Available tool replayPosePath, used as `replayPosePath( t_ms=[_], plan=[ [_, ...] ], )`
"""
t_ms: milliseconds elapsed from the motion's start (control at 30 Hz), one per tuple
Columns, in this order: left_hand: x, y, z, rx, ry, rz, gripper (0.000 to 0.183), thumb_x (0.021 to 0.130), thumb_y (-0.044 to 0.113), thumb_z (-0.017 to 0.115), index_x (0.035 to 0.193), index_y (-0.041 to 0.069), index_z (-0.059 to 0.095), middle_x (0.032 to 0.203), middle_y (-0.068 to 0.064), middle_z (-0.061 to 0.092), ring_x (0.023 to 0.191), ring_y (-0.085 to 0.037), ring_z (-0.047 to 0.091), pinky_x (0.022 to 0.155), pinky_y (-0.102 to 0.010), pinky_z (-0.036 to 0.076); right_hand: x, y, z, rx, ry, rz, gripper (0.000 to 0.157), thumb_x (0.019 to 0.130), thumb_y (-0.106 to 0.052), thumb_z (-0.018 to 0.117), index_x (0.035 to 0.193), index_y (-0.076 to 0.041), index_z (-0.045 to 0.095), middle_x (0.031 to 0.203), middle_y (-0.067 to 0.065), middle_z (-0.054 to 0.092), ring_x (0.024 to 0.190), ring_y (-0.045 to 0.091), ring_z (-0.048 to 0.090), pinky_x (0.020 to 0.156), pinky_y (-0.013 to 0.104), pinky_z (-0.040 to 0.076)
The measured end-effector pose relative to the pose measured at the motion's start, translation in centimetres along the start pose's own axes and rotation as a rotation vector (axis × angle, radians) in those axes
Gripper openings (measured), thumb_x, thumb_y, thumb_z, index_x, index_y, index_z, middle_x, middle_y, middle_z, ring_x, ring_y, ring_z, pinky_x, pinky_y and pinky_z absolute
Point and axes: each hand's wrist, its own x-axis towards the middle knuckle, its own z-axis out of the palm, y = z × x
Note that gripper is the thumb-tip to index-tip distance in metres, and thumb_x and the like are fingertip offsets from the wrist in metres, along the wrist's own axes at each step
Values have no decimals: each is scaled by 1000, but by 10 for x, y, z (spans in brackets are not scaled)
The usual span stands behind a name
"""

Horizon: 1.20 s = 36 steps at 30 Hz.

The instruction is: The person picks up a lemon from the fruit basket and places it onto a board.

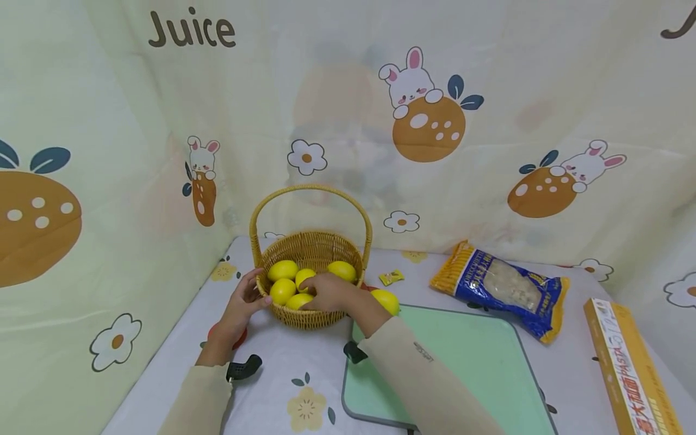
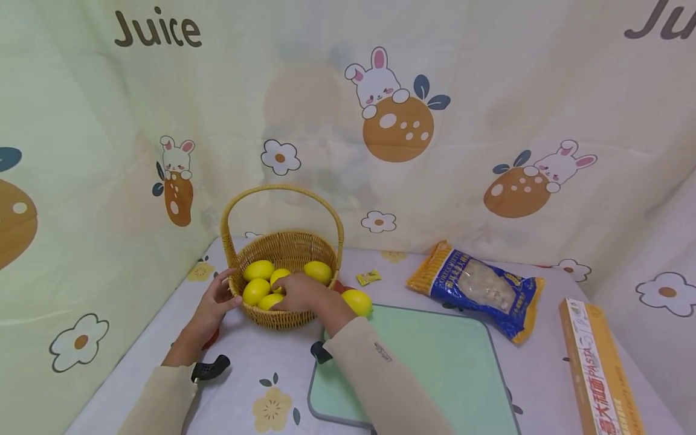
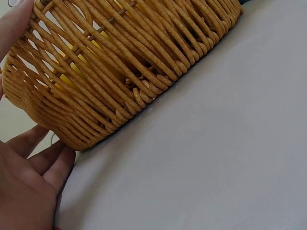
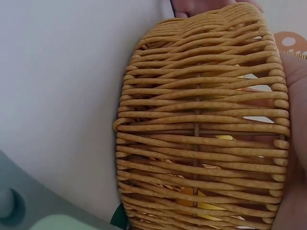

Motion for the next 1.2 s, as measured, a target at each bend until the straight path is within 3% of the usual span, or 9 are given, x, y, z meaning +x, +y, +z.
replayPosePath(
  t_ms=[400, 767, 1200],
  plan=[
    [-12, 27, 7, 7, -17, -21, 71, 92, 7, 65, 152, 9, 26, 155, -21, 26, 139, -41, 29, 112, -52, 25, 6, 2, 2, -20, -39, -22, 46, 90, -32, 71, 132, -17, 62, 120, -6, 64, 107, 13, 55, 98, 33, 44],
    [0, -3, 2, 30, 12, 1, 70, 92, 18, 69, 150, 19, 30, 154, -14, 31, 139, -36, 31, 112, -52, 24, 1, -1, -3, -24, -32, 5, 47, 89, -32, 72, 133, -20, 61, 130, -5, 59, 127, 21, 47, 107, 39, 36],
    [1, -5, 1, 25, 18, -3, 71, 91, 20, 70, 150, 21, 31, 155, -13, 30, 139, -36, 31, 112, -53, 24, -15, 7, -16, 43, 53, 13, 57, 86, -35, 75, 137, -17, 57, 138, -2, 54, 130, 20, 45, 107, 38, 36]
  ],
)
